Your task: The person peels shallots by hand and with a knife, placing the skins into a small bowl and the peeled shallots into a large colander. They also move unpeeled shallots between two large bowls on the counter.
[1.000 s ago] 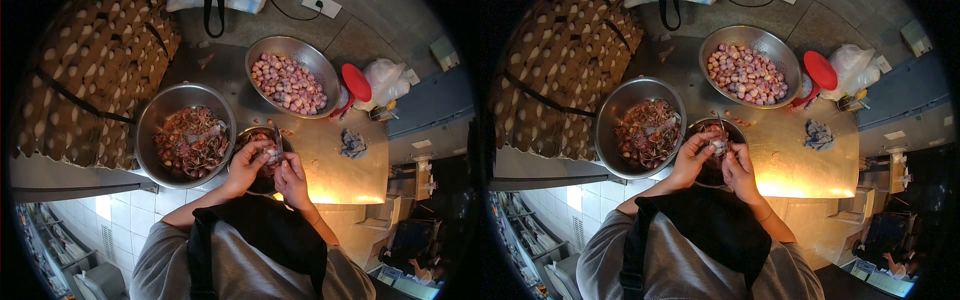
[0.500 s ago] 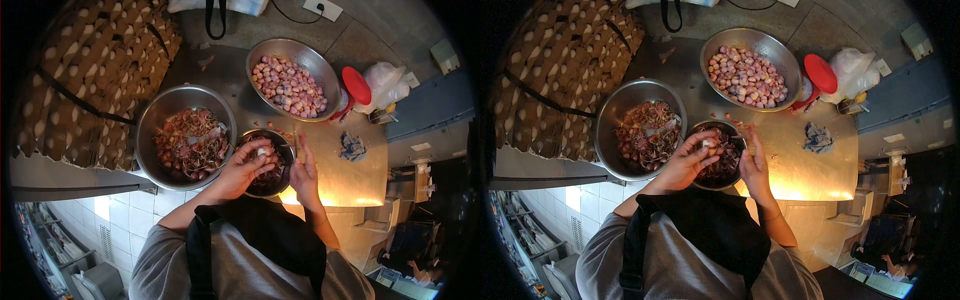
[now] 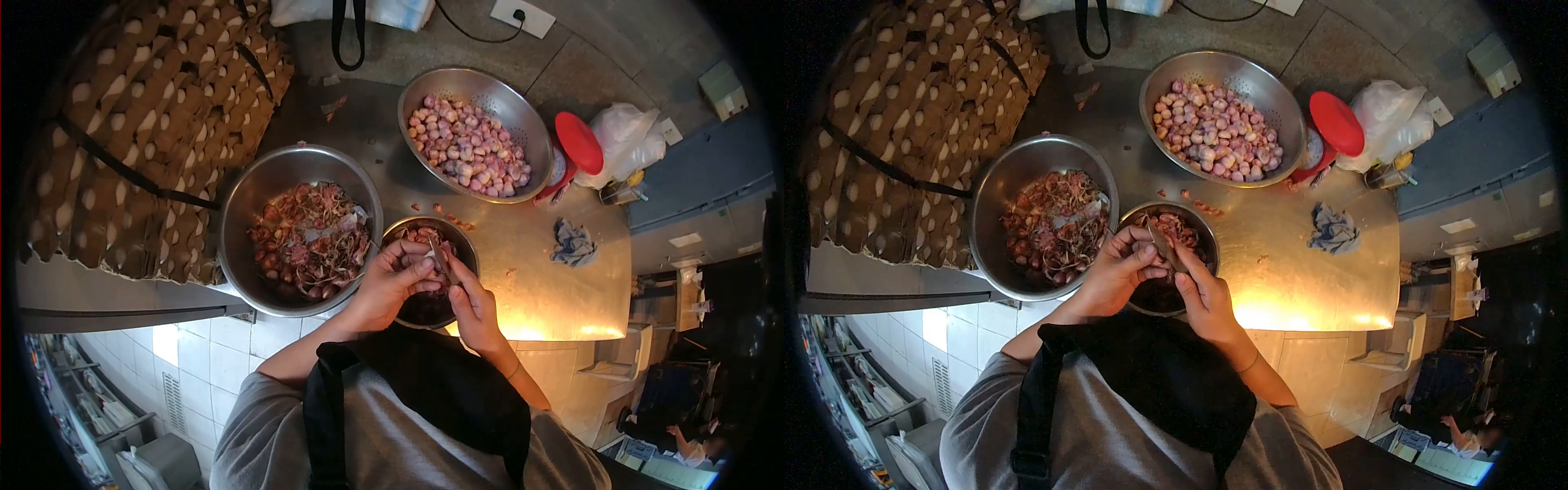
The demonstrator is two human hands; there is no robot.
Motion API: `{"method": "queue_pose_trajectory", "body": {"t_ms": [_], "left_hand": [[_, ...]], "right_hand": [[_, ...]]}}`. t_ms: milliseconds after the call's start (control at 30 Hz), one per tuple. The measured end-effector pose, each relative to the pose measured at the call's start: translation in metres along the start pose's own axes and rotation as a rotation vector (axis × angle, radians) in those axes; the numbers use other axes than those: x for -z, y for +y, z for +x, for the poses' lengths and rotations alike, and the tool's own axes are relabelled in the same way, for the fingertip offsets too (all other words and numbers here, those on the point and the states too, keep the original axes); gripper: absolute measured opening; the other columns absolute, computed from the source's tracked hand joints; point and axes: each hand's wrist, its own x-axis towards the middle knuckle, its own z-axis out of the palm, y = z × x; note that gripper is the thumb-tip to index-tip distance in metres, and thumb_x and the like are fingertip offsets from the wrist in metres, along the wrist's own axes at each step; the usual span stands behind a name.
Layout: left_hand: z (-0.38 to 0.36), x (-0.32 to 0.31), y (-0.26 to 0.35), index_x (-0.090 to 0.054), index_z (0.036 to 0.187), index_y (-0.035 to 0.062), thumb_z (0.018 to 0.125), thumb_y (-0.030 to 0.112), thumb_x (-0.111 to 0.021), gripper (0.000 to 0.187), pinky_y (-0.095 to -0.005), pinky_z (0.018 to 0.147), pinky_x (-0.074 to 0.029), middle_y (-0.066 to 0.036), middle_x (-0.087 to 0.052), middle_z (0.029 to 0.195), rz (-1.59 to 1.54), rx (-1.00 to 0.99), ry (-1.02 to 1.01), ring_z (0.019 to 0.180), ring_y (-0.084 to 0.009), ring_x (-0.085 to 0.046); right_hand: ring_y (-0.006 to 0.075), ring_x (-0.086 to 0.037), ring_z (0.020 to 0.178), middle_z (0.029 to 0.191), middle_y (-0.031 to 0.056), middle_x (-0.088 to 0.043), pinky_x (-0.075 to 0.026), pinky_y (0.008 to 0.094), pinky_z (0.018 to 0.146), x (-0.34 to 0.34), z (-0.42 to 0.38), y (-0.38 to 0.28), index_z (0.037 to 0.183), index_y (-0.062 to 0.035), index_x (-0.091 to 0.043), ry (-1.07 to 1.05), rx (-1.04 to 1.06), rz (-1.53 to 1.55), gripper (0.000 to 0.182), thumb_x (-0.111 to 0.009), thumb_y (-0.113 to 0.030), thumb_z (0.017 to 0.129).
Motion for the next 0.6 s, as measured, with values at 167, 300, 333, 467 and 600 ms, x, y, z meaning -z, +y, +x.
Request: {"method": "queue_pose_trajectory", "body": {"t_ms": [167,300,333,467,600], "left_hand": [[0.0007,-0.0074,0.0038,-0.048,0.104,0.0045,0.086,0.010,-0.051,0.019,-0.0280,0.074,-0.051,-0.006,-0.059,0.093,-0.079,0.042,-0.011,0.085,-0.0178,-0.060],[0.0021,-0.0098,0.0066,-0.047,0.106,0.0042,0.087,0.011,-0.049,0.020,-0.0283,0.075,-0.051,-0.007,-0.058,0.096,-0.144,0.102,-0.040,0.086,-0.0190,-0.060],[0.0029,-0.0093,0.0066,-0.047,0.107,0.0043,0.088,0.011,-0.049,0.021,-0.0286,0.076,-0.051,-0.008,-0.058,0.096,-0.147,0.114,-0.037,0.086,-0.0192,-0.060],[0.0054,-0.0032,0.0018,-0.045,0.111,0.0045,0.089,0.012,-0.046,0.024,-0.0293,0.076,-0.051,-0.007,-0.058,0.094,-0.151,0.083,-0.032,0.087,-0.0196,-0.060],[0.0062,-0.0035,0.0012,-0.044,0.113,0.0049,0.091,0.016,-0.043,0.026,-0.0284,0.075,-0.050,-0.006,-0.058,0.091,-0.089,0.097,0.065,0.086,-0.0189,-0.060]], "right_hand": [[0.0019,-0.039,0.064,0.101,0.0002,-0.052,-0.031,0.0139,0.055,0.0082,-0.0039,-0.0107,0.129,-0.0028,-0.036,0.025,-0.425,0.528,0.039,-0.041,-0.016,0.092],[0.0005,-0.033,0.058,0.090,-0.0045,-0.050,-0.027,0.0138,0.050,0.0077,0.0017,-0.0094,0.130,-0.0033,-0.035,0.084,-0.403,0.580,0.040,-0.039,-0.017,0.093],[0.0002,-0.031,0.056,0.088,-0.0057,-0.049,-0.025,0.0140,0.048,0.0072,0.0025,-0.0086,0.130,-0.0035,-0.034,0.101,-0.399,0.595,0.040,-0.039,-0.017,0.093],[0.0004,-0.030,0.054,0.088,-0.0052,-0.049,-0.024,0.0139,0.047,0.0101,-0.0020,-0.0062,0.131,-0.0044,-0.034,0.072,-0.405,0.600,0.040,-0.038,-0.016,0.093],[0.0010,-0.028,0.052,0.087,-0.0047,-0.049,-0.024,0.0144,0.046,0.0106,-0.0005,-0.0048,0.132,-0.0055,-0.033,0.124,-0.383,0.628,0.040,-0.037,-0.015,0.093]]}}
